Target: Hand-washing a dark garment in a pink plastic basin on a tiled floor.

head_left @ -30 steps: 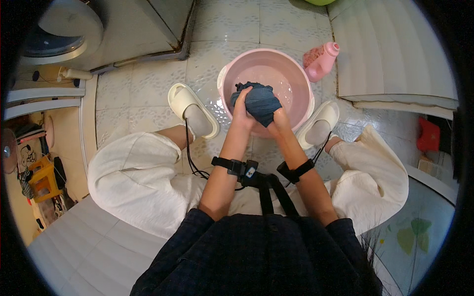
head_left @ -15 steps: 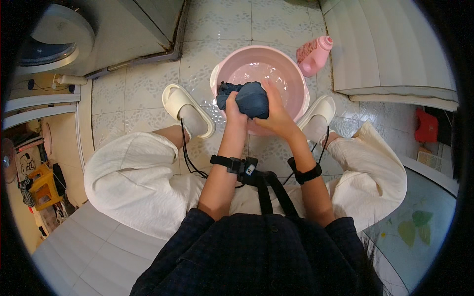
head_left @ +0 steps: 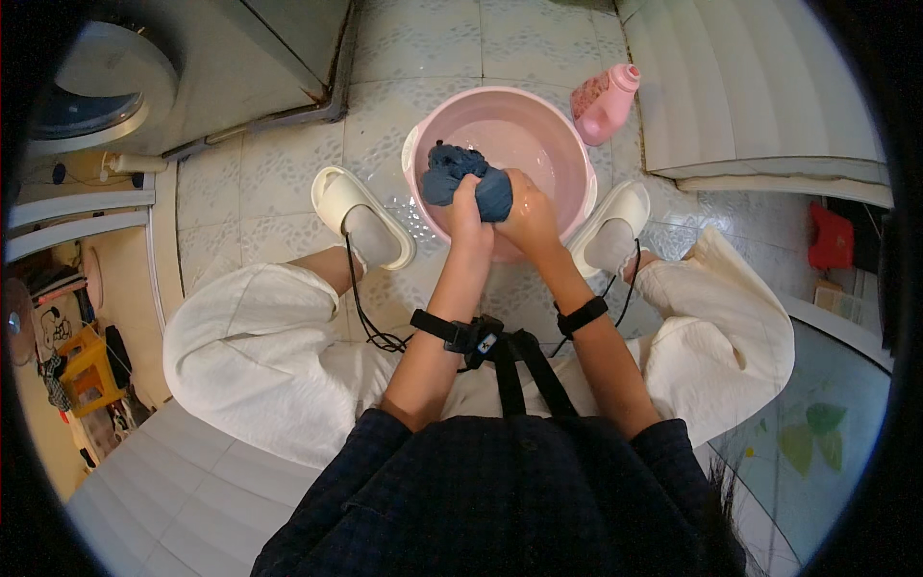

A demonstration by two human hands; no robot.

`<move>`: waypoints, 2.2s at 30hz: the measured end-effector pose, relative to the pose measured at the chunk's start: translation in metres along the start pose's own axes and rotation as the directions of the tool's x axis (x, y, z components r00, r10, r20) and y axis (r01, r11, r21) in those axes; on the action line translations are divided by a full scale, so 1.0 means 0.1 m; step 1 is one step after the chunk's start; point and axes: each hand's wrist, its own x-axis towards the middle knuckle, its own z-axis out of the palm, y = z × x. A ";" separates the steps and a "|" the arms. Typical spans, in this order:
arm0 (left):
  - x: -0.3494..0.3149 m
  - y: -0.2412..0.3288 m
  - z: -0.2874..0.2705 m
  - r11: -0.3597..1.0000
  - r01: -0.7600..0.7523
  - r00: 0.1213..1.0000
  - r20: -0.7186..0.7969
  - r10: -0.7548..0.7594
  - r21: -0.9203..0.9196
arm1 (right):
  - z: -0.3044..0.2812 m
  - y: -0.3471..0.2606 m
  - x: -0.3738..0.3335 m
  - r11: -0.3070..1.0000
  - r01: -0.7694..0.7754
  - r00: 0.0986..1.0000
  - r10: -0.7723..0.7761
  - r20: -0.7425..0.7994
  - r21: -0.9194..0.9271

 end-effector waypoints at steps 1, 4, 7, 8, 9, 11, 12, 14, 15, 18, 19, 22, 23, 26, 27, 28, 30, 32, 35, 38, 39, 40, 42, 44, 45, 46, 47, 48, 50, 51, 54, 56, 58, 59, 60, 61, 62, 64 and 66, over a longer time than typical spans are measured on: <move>-0.02 0.01 -0.01 0.994 -0.109 0.992 0.069 0.108 0.006 | 0.00 -0.01 0.00 1.000 0.003 1.000 -0.003 0.000 0.002; -0.21 0.10 0.16 0.966 -0.240 0.962 0.153 0.225 0.094 | -0.04 0.06 -0.01 0.991 -0.110 0.987 0.100 0.127 0.078; -0.23 0.16 0.16 0.940 -0.269 0.958 0.156 0.239 0.211 | 0.00 0.16 0.00 0.931 -0.091 0.980 0.020 0.200 0.354; -0.24 0.17 0.16 0.940 -0.266 0.959 0.156 0.236 0.212 | 0.01 0.21 -0.01 0.854 -0.219 0.943 0.061 0.327 0.472; -0.25 0.17 0.16 0.927 -0.259 0.958 0.193 0.211 0.273 | 0.01 0.26 -0.03 0.750 -0.352 0.889 0.080 0.451 0.560; -0.22 0.16 0.14 0.908 -0.254 0.956 0.228 0.183 0.333 | 0.02 0.33 -0.06 0.701 -0.419 0.850 0.080 0.520 0.577; -0.19 0.15 0.13 0.888 -0.258 0.947 0.281 0.155 0.380 | 0.02 0.35 -0.07 0.649 -0.484 0.807 0.071 0.587 0.587; -0.15 0.17 0.12 0.856 -0.242 0.930 0.360 0.071 0.458 | 0.02 0.38 -0.10 0.575 -0.544 0.780 0.077 0.621 0.611; -0.13 0.15 0.11 0.854 -0.242 0.930 0.360 0.070 0.460 | 0.02 0.39 -0.10 0.498 -0.600 0.752 0.081 0.655 0.627; -0.02 0.11 0.04 0.850 -0.259 0.930 0.355 0.092 0.458 | 0.02 0.36 -0.09 0.629 -0.514 0.765 0.028 0.644 0.583; 0.04 0.14 0.00 0.825 -0.251 0.939 0.336 0.079 0.506 | 0.03 0.34 -0.08 0.629 -0.512 0.765 0.023 0.644 0.585; 0.01 0.21 0.01 0.754 -0.263 0.946 0.313 0.081 0.602 | -0.10 0.25 -0.03 0.669 -0.455 0.792 0.002 0.611 0.588; -0.02 0.24 0.05 0.707 -0.293 0.943 0.319 0.100 0.644 | -0.19 0.25 0.02 0.721 -0.451 0.753 -0.008 0.658 0.525; 0.07 0.27 -0.05 0.698 -0.392 0.900 0.408 0.154 0.600 | -0.38 0.13 0.17 0.712 -0.506 0.737 0.065 0.673 0.487; 0.05 0.28 -0.05 0.699 -0.392 0.899 0.409 0.154 0.598 | -0.43 0.13 0.20 0.643 -0.569 0.756 0.164 0.634 0.513; 0.03 0.27 -0.05 0.548 -0.486 0.862 0.476 0.173 0.681 | -0.33 0.27 0.20 0.567 -0.507 0.826 0.104 0.554 0.649; -0.05 0.28 0.03 0.430 -0.531 0.833 0.542 0.108 0.730 | -0.33 0.24 0.27 0.569 -0.452 0.876 0.140 0.461 0.687; -0.12 0.19 0.04 0.322 -0.527 0.837 0.546 0.035 0.787 | -0.30 0.15 0.29 0.597 -0.300 0.954 0.174 0.245 0.744; -0.13 0.02 -0.01 0.344 -0.601 0.770 0.639 0.003 0.722 | -0.25 0.17 0.35 0.583 -0.229 0.971 0.198 0.137 0.780; -0.15 -0.05 0.01 0.446 -0.559 0.786 0.619 0.016 0.699 | -0.21 0.06 0.30 0.611 -0.184 0.961 0.275 0.011 0.770; -0.18 -0.08 0.04 0.448 -0.558 0.786 0.619 0.013 0.699 | -0.21 0.03 0.28 0.677 -0.173 0.947 0.315 -0.070 0.715; -0.21 -0.09 0.07 0.454 -0.558 0.800 0.596 0.071 0.695 | -0.21 0.00 0.26 0.678 -0.175 0.946 0.317 -0.070 0.714; -0.19 -0.10 0.04 0.454 -0.561 0.812 0.566 0.141 0.692 | -0.18 -0.15 0.25 0.698 -0.149 0.819 0.484 -0.307 0.701; -0.17 -0.13 0.01 0.433 -0.586 0.795 0.590 0.143 0.684 | -0.13 0.01 0.28 0.640 -0.157 0.813 0.515 -0.270 0.752; -0.19 -0.13 0.03 0.434 -0.586 0.795 0.590 0.142 0.684 | -0.12 0.09 0.30 0.579 -0.163 0.805 0.546 -0.231 0.799; -0.22 -0.14 0.04 0.450 -0.582 0.788 0.607 0.107 0.677 | -0.11 0.16 0.30 0.546 -0.263 0.778 0.608 -0.161 0.795; -0.23 -0.14 0.03 0.466 -0.577 0.781 0.621 0.074 0.671 | -0.14 0.14 0.30 0.546 -0.264 0.779 0.607 -0.158 0.795; -0.27 -0.13 0.04 0.431 -0.555 0.804 0.592 0.058 0.712 | -0.18 0.13 0.31 0.511 -0.305 0.756 0.643 -0.123 0.804; -0.22 -0.14 -0.01 0.402 -0.525 0.824 0.566 0.021 0.750 | -0.24 0.09 0.33 0.473 -0.344 0.732 0.676 -0.083 0.811; -0.19 -0.15 -0.04 0.369 -0.495 0.843 0.538 -0.016 0.787 | -0.26 0.08 0.33 0.434 -0.355 0.759 0.651 -0.015 0.828; -0.23 -0.20 -0.03 0.428 -0.717 0.674 0.703 0.226 0.550 | -0.30 0.27 0.37 0.388 -0.394 0.827 0.546 0.137 0.833; -0.26 -0.17 -0.02 0.438 -0.666 0.712 0.690 0.131 0.604 | -0.31 0.39 0.40 0.383 -0.420 0.859 0.461 0.223 0.823; -0.26 -0.14 -0.02 0.441 -0.612 0.742 0.670 0.033 0.656 | -0.34 0.44 0.41 0.455 -0.530 0.828 0.461 0.320 0.715; -0.23 -0.12 -0.03 0.388 -0.610 0.757 0.653 0.029 0.691 | -0.36 0.33 0.42 0.454 -0.530 0.828 0.459 0.322 0.716; -0.21 -0.10 -0.06 0.336 -0.604 0.773 0.634 0.024 0.723 | -0.39 0.15 0.42 0.463 -0.526 0.822 0.493 0.287 0.713; -0.17 -0.08 -0.08 0.336 -0.602 0.774 0.632 0.023 0.725 | -0.40 0.04 0.42 0.472 -0.523 0.813 0.525 0.251 0.709; -0.13 -0.06 -0.09 0.288 -0.575 0.798 0.603 -0.011 0.766 | -0.40 0.12 0.43 0.637 -0.543 0.833 0.491 0.255 0.547; -0.16 -0.05 -0.02 0.264 -0.544 0.817 0.574 -0.048 0.796 | -0.26 0.24 0.38 0.813 -0.358 0.920 0.391 0.026 0.459; -0.17 -0.06 -0.01 0.300 -0.532 0.814 0.576 -0.077 0.792 | -0.18 0.25 0.37 0.868 -0.155 0.958 0.248 -0.142 0.472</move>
